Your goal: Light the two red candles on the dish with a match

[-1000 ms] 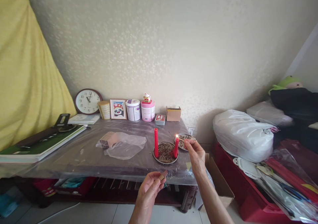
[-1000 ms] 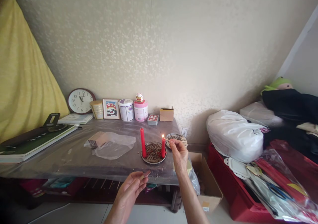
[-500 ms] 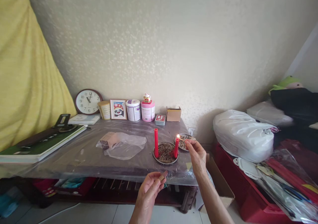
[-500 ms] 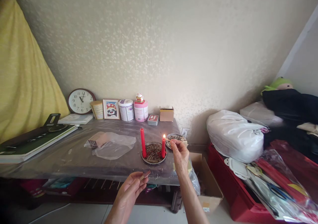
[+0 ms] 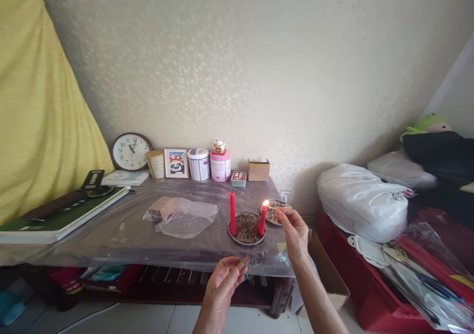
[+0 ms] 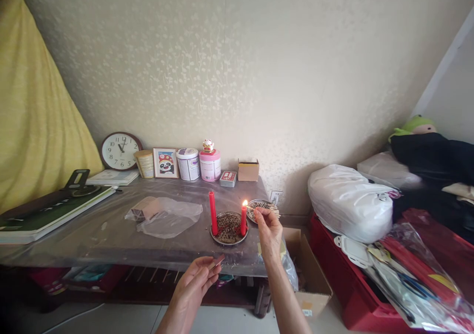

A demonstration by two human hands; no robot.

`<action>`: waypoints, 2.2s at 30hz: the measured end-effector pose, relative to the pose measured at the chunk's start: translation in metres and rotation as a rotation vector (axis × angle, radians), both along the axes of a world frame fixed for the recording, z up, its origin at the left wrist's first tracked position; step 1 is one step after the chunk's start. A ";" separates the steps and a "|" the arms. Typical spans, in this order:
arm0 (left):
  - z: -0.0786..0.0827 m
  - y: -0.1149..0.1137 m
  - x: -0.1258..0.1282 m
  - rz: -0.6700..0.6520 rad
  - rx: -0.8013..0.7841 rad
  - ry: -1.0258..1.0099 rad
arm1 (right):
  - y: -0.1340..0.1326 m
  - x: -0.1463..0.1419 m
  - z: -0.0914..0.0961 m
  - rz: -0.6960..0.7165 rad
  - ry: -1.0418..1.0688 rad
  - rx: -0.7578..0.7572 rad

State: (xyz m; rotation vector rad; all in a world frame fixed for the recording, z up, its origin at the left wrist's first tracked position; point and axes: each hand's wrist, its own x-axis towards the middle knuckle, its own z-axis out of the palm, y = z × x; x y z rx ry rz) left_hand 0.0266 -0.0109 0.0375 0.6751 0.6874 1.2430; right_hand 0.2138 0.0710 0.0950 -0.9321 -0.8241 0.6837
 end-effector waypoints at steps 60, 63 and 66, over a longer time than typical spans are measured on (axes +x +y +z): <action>-0.007 0.009 0.008 0.068 -0.032 -0.146 | 0.015 -0.093 0.035 -0.056 -0.400 -0.014; -0.009 0.010 0.009 0.067 -0.039 -0.140 | 0.016 -0.094 0.036 -0.069 -0.406 -0.010; -0.012 0.013 0.010 0.071 -0.051 -0.133 | 0.016 -0.095 0.037 -0.078 -0.409 -0.013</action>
